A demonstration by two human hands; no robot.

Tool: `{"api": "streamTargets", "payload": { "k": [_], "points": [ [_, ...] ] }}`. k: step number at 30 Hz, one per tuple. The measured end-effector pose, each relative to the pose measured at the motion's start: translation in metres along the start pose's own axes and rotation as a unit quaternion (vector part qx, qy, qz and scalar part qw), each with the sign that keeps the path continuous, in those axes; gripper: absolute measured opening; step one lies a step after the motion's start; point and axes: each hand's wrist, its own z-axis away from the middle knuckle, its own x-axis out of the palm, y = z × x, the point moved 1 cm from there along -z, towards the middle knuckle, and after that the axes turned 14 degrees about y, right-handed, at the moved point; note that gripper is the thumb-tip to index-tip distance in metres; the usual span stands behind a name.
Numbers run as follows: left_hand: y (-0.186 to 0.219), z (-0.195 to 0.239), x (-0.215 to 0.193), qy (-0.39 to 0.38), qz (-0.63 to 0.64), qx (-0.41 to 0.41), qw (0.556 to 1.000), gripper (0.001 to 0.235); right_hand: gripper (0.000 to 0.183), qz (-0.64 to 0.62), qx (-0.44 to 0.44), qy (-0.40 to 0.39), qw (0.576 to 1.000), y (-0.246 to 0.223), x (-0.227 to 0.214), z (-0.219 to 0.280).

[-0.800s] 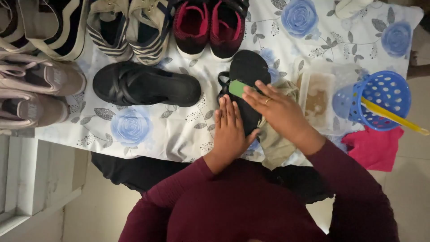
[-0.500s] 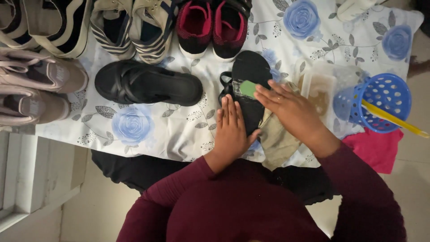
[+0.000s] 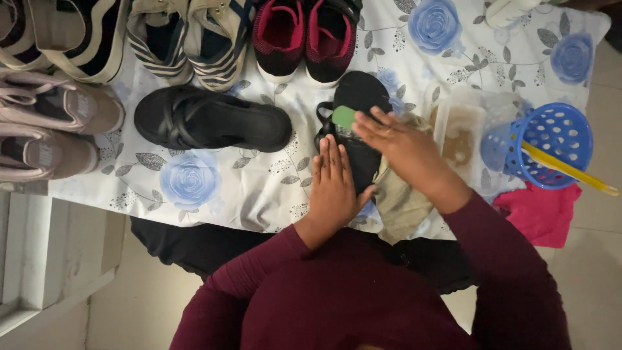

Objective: The person scrubs a black sandal with a green brush and wipes it with a cloth. They repeatedly dip the brush into a container of liquid and continue scrubbing and wiping the sandal throughout the clip.

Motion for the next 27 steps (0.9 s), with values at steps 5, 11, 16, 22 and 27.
{"api": "streamTargets", "payload": {
  "k": [5,11,16,22,27],
  "points": [
    [0.000,-0.002,-0.004,-0.005,0.001,-0.001,1.000,0.109,0.078,-0.081,0.014,-0.033,0.996,0.007,-0.017,0.013],
    [0.001,-0.002,-0.001,-0.012,-0.002,0.002,1.000,0.111,0.078,-0.005,-0.003,-0.015,1.000,0.006,-0.011,0.002],
    [0.000,-0.001,-0.001,-0.010,-0.007,0.004,1.000,0.112,0.075,-0.047,0.004,-0.005,0.999,0.002,-0.006,0.006],
    [0.002,-0.002,-0.002,-0.009,-0.005,0.003,1.000,0.112,0.066,-0.020,-0.014,-0.001,1.000,0.013,-0.011,0.003],
    [0.001,-0.003,-0.002,-0.011,-0.027,0.006,1.000,0.113,0.060,-0.162,0.061,-0.036,0.984,-0.010,-0.031,0.002]
  ]
}}
